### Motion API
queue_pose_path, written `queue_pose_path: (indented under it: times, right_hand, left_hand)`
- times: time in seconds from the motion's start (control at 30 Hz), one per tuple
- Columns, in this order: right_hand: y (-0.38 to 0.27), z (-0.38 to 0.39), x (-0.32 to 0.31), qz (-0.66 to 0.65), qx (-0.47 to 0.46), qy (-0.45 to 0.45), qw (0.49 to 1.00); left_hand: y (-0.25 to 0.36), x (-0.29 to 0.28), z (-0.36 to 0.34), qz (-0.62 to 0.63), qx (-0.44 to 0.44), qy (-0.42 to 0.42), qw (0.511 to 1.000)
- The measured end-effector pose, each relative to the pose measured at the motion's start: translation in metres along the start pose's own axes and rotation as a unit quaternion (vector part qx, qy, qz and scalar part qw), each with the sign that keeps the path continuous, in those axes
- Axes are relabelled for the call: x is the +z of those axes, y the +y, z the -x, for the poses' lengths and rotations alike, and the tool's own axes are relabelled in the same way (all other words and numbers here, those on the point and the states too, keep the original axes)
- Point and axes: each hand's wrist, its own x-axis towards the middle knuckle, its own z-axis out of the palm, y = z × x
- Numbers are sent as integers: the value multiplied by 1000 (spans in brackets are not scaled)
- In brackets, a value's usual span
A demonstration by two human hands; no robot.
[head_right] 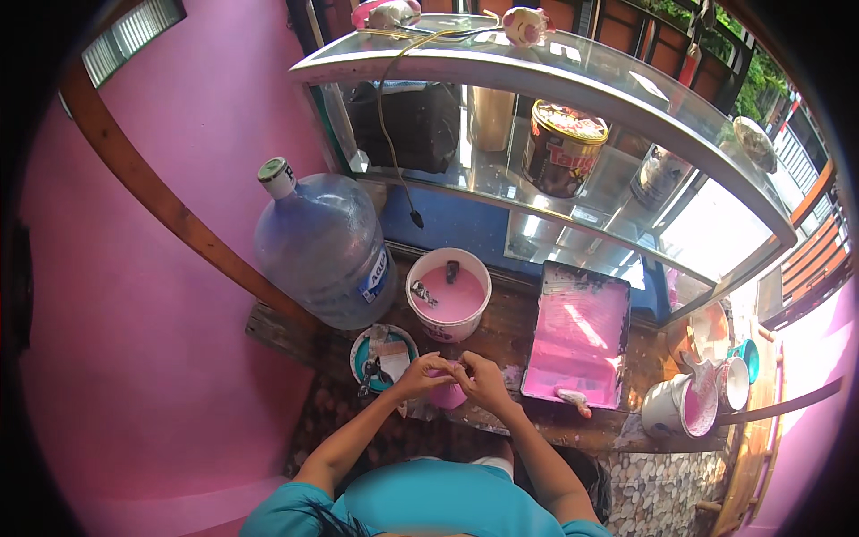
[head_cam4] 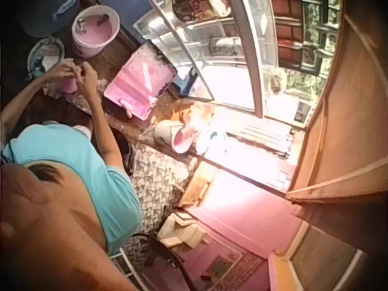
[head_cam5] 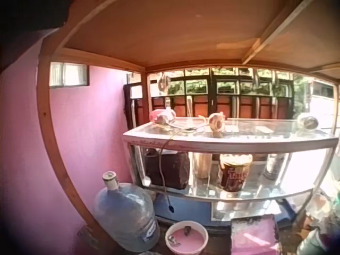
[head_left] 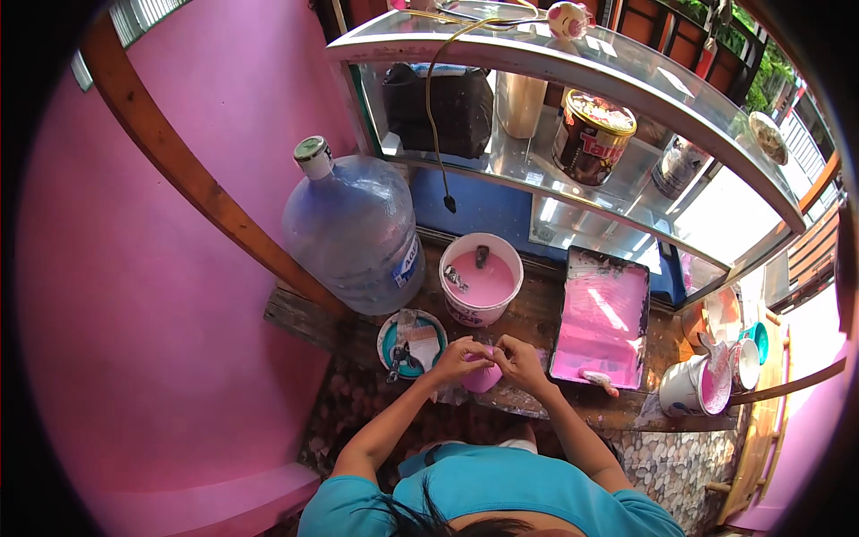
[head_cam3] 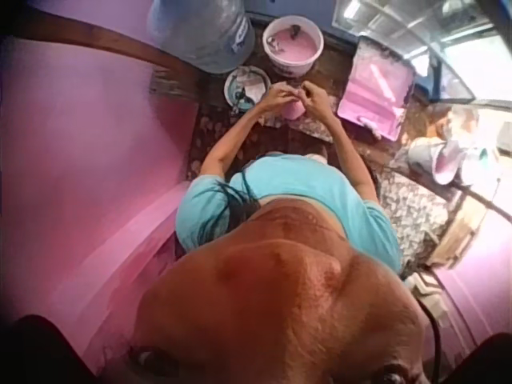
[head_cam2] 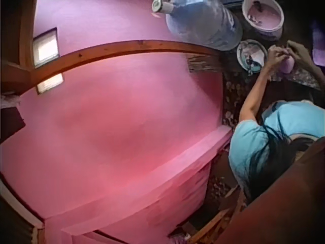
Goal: The person picks up a paint tray and a brush, pours pink paint into the tray from a bucket, and then fills a plastic bag with pink paint, tying it off at the end.
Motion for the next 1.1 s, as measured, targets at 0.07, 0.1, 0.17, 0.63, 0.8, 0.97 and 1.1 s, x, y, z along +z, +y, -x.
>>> queue_pose_path:
  times: [0.07, 0.1, 0.17, 0.63, 0.8, 0.97, 1.1]
  right_hand:
    - [-3, -2, -1, 8, -37, 15, 999]
    - [0, 0, 0, 12, -32, 13, 999]
    - [5, 3, 4, 18, -21, 9, 1000]
    - [36, -23, 11, -149, 21, 57, 987]
    - [41, -24, 13, -187, 69, 23, 980]
    - [40, -22, 12, -180, 66, -4, 982]
    - [48, -24, 17, -187, 24, 5, 982]
  left_hand:
    - [7, -2, 0, 72, -32, 10, 997]
    - [12, -2, 1, 110, -49, 11, 993]
    - [25, -3, 4, 60, -43, 15, 997]
    - [12, 18, 0, -139, 15, 237, 961]
    - [-5, 35, 14, -140, 18, 278, 950]
    - [3, 41, 21, -121, 2, 287, 950]
    - [0, 42, 18, -114, 10, 285, 952]
